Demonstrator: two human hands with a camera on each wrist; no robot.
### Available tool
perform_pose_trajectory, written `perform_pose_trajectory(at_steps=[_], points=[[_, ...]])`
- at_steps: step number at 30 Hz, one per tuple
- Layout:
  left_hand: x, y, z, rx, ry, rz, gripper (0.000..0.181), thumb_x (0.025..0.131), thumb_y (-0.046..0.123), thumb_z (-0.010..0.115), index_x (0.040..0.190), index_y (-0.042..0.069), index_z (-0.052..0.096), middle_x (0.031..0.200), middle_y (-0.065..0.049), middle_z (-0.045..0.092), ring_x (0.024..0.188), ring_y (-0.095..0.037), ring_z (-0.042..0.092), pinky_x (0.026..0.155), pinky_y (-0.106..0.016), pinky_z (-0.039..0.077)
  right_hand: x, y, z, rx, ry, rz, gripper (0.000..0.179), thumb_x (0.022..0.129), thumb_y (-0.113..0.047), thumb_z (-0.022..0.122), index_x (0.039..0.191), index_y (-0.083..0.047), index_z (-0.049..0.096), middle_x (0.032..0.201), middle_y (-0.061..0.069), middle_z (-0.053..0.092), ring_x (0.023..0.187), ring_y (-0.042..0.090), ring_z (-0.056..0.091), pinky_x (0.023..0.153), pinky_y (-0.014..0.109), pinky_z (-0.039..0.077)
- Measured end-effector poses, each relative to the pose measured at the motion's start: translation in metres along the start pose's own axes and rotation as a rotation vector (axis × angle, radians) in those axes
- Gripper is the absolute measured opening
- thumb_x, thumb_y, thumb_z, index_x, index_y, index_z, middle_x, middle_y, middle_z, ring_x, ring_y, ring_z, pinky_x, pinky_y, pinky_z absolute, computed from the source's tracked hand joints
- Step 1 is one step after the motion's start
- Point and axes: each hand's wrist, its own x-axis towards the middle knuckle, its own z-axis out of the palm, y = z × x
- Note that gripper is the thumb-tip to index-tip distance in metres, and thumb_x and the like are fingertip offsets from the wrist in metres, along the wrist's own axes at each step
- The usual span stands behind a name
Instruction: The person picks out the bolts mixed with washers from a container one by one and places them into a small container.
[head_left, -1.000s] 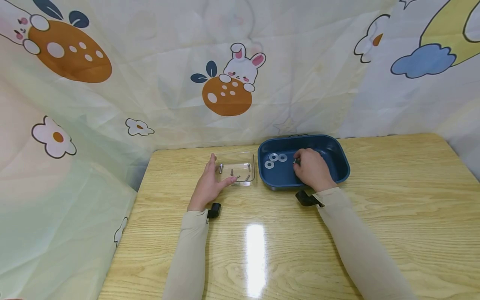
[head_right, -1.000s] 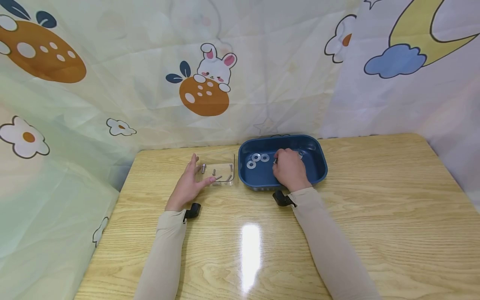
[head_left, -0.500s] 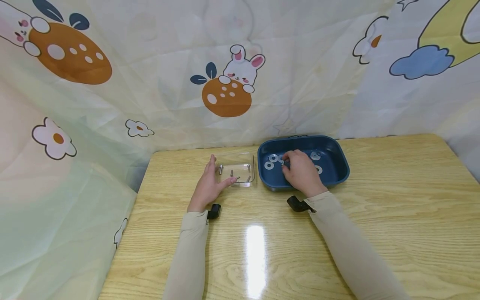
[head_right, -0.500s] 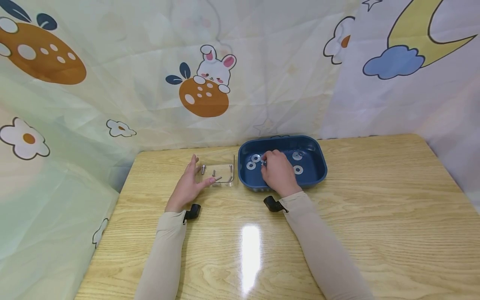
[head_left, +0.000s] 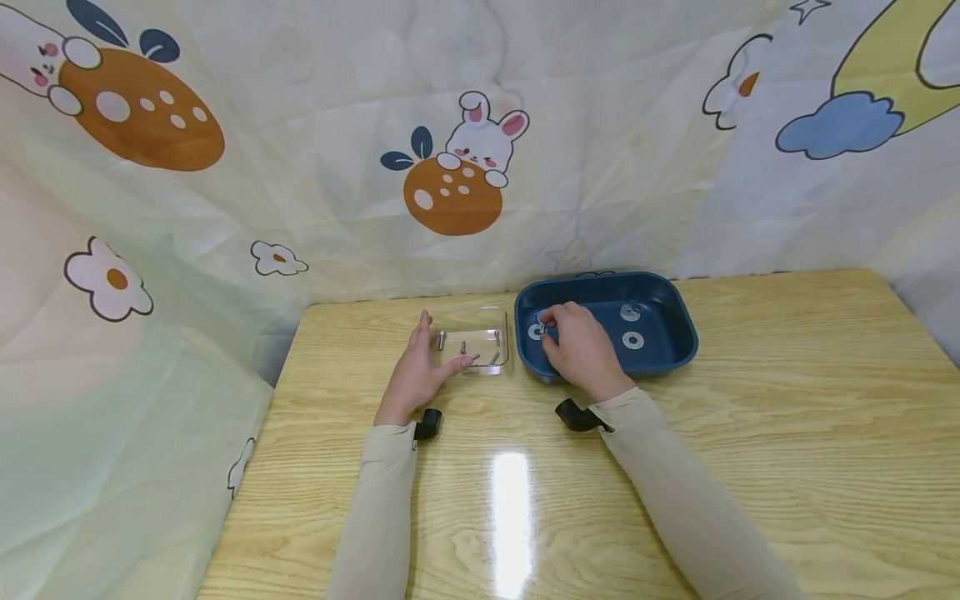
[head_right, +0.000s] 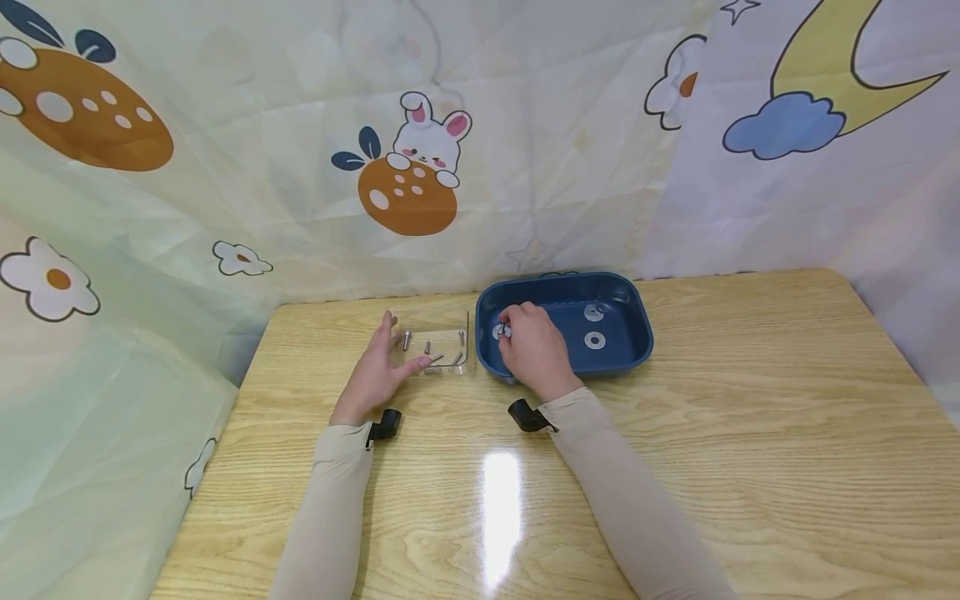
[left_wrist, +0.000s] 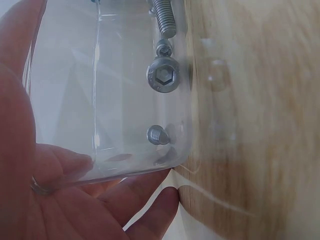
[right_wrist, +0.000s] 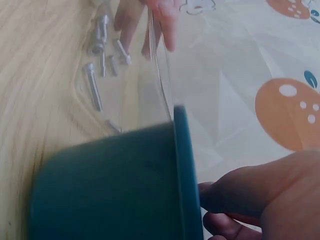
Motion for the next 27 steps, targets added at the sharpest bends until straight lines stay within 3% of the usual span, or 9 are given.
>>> perform_pose_trajectory(at_steps=[27], points=[[0.003, -0.002, 0.001, 0.005, 0.011, 0.004, 0.118, 0.086, 0.057, 0.073, 0.162, 0.011, -0.003, 0.167, -0.01, 0.014, 0.144, -0.035, 0.036, 0.115, -0.055, 0.03, 0.007, -0.031, 0.025, -0.004, -0.023, -0.074, 0.02, 0.093, -0.011, 0.071, 0.112, -0.003, 0.071, 0.103, 0.01, 0.065, 0.094, 0.026, 0.061, 0.077, 0.039, 0.052]])
